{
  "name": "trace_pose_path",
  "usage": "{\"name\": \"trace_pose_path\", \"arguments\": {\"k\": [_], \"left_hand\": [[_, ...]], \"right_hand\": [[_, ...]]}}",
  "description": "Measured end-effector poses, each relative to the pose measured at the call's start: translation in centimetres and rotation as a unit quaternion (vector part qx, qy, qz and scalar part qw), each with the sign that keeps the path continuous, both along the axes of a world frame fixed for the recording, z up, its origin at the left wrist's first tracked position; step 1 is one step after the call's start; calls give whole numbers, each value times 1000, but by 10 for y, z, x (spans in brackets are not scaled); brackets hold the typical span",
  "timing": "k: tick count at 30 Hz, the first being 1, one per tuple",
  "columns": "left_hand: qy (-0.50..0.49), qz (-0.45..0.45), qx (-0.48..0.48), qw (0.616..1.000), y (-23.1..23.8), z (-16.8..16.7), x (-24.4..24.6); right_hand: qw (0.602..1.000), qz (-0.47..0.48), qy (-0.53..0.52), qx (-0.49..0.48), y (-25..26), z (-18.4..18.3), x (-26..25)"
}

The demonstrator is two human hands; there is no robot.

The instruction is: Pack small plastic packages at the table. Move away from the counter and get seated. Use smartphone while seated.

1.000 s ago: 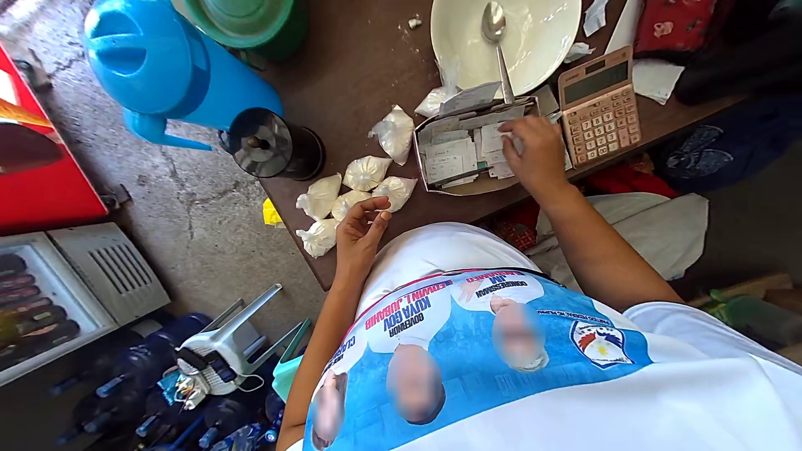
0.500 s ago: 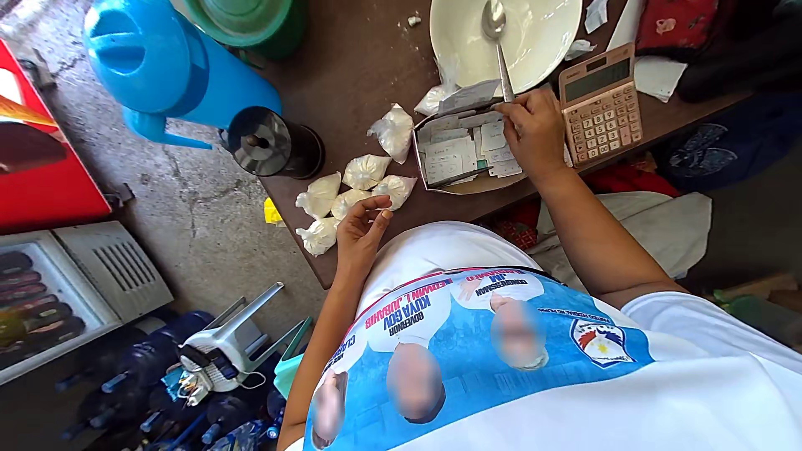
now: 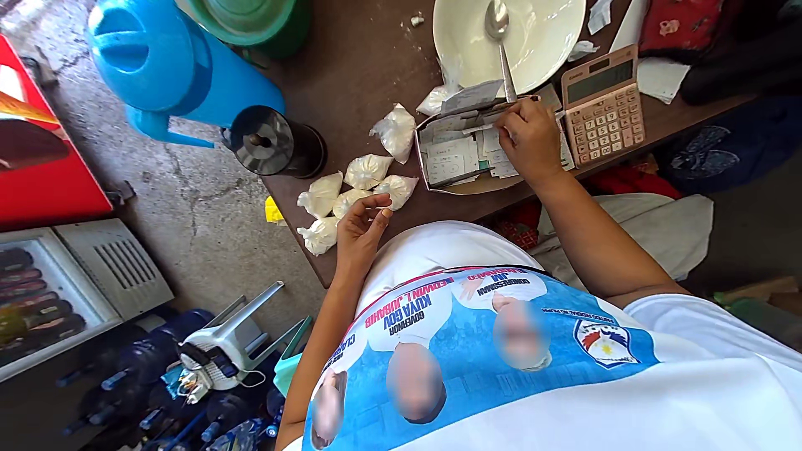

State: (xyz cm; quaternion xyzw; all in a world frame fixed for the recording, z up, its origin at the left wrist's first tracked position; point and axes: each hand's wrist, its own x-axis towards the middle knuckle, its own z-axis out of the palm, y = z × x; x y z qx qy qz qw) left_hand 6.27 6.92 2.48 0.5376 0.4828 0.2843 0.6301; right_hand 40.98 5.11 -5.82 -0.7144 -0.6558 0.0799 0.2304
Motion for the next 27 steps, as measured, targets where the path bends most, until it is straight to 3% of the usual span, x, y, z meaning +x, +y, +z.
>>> {"name": "trace_pose_path", "arguments": {"k": [14,27], "left_hand": [[-2,-4,2,1000,2,0,-1],[-6,0,-1,1000,0,0,0]], "right_hand": [[1000,-17,19,-15,-8,-2,-1],[990,-138,-27,6,-11,7,15]]}}
